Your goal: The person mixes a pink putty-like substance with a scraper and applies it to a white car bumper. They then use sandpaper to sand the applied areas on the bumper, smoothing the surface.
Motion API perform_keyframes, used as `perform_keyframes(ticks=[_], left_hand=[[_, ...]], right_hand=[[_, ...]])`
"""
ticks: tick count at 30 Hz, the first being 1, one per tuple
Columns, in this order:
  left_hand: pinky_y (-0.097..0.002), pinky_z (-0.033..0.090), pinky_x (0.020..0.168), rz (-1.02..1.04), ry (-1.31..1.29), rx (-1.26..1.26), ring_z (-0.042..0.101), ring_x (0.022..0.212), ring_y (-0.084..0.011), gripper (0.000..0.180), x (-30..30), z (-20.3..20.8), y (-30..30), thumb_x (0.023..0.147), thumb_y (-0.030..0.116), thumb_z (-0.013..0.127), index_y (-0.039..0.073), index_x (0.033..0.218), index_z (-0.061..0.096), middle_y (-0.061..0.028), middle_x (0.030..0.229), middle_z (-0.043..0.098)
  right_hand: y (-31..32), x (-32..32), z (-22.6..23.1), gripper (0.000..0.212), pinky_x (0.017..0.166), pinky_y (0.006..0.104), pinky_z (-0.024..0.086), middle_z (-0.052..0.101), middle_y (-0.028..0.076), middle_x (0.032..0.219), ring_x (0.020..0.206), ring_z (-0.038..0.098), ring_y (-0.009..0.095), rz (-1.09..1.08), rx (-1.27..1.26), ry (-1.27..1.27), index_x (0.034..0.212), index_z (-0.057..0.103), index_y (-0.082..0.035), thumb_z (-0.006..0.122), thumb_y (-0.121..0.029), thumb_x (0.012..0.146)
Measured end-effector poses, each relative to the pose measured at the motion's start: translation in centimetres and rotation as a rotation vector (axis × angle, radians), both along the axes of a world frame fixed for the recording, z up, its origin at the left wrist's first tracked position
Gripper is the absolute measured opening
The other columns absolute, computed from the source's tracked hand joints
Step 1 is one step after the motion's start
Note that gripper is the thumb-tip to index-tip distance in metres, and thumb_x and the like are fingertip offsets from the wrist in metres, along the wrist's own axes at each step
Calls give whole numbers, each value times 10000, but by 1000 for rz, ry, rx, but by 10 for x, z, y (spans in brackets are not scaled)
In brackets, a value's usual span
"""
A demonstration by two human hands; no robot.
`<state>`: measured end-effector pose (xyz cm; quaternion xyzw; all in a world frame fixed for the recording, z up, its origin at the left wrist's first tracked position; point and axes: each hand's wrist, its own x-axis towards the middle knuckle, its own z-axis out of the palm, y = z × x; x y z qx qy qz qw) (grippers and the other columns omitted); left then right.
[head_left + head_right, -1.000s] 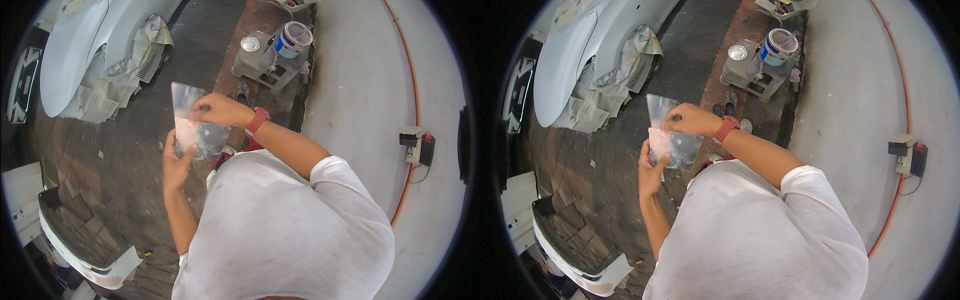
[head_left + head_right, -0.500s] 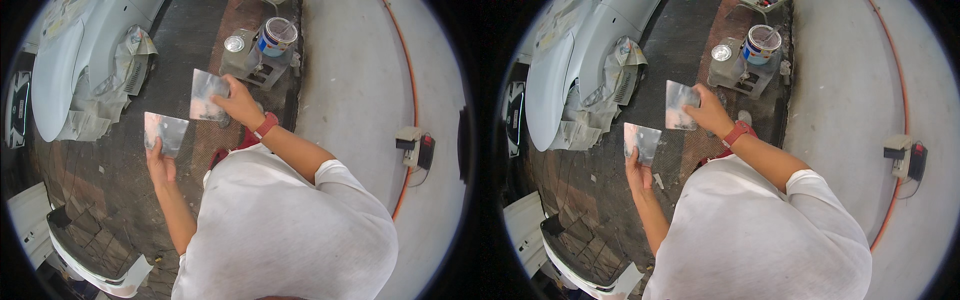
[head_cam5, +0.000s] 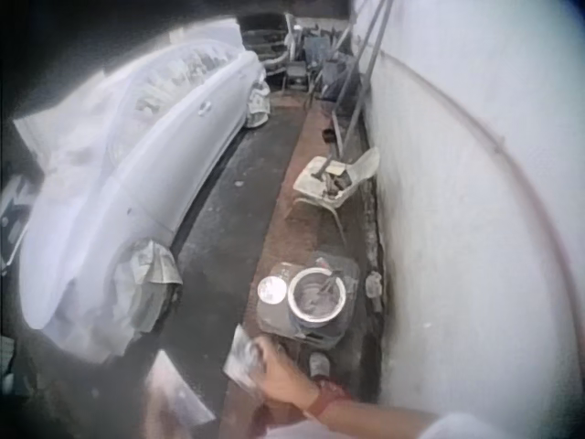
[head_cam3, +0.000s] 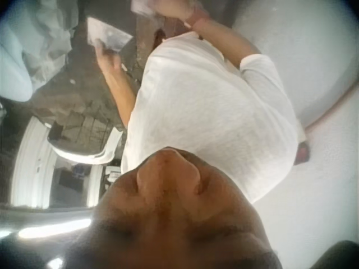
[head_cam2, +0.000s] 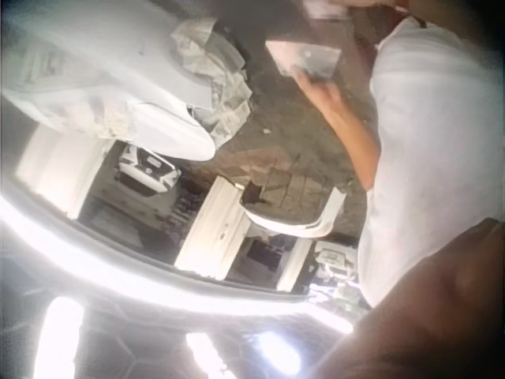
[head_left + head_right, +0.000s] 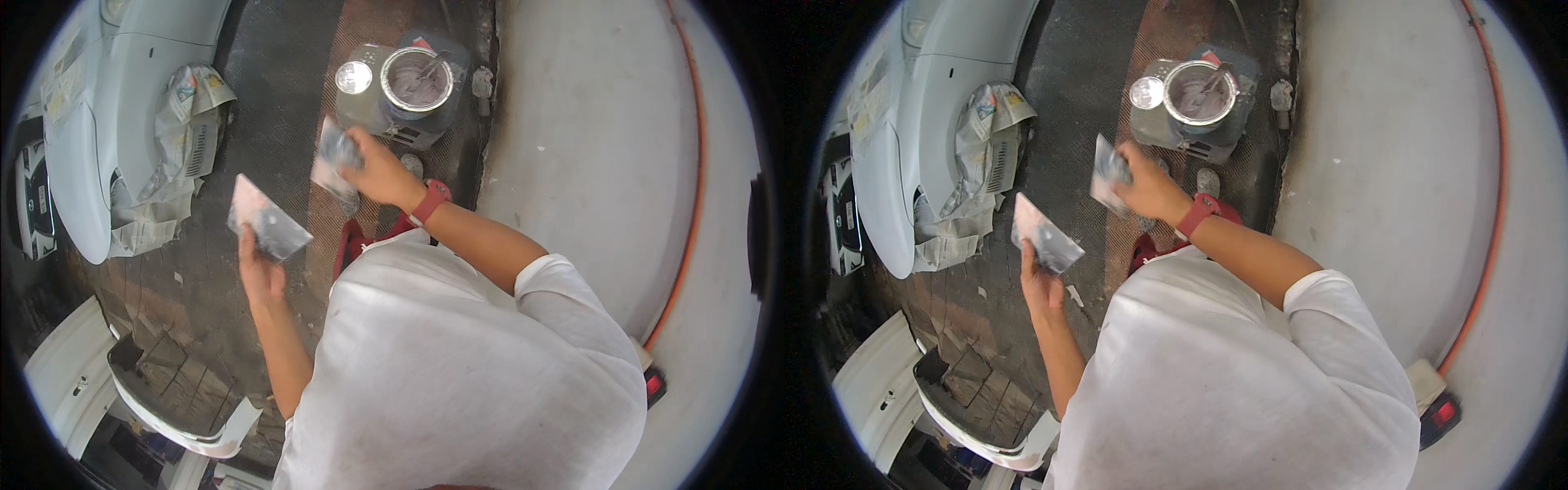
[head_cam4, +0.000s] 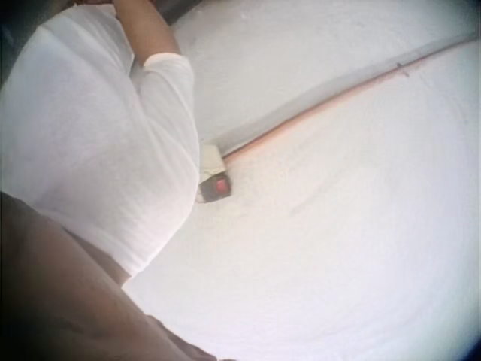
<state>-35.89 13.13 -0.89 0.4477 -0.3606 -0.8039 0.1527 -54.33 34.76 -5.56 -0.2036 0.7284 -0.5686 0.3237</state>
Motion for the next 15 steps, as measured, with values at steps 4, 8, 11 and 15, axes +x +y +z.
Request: perform_keyframes(ticks=[4,8,11,15], left_hand=[[-415,511,1093,-238,57,160,652,1247,-231,482,-68,-3,68,1051,297,677,46,1448,569,-84,1365,673],[-399,525,1085,-170,-64,288,647,1254,-216,469,-123,-9,101,1048,258,672,25,1440,565,-88,1358,671],[-428,520,1082,-52,-132,284,648,1239,-261,478,-146,-17,103,1063,247,614,-7,1459,532,-129,1334,670],[-411,545,1091,30,29,306,621,1313,-339,454,-165,-39,85,1095,173,511,-55,1487,490,-200,1451,594]], right_hand=[[-7,-40,2,634,804,390,627,668,125,1239,1128,681,202,-333,-347,-643,1483,423,43,755,-121,969],[14,-69,-42,392,762,345,614,682,89,1119,1025,697,185,-184,-287,-732,1313,582,-2,723,-216,1015],[71,-143,-66,371,904,416,542,666,110,1016,978,678,271,-629,122,188,1193,613,-36,796,-212,923],[131,-223,-79,356,923,461,524,684,152,1005,1024,670,359,-595,311,586,1178,652,-7,784,-142,877]])
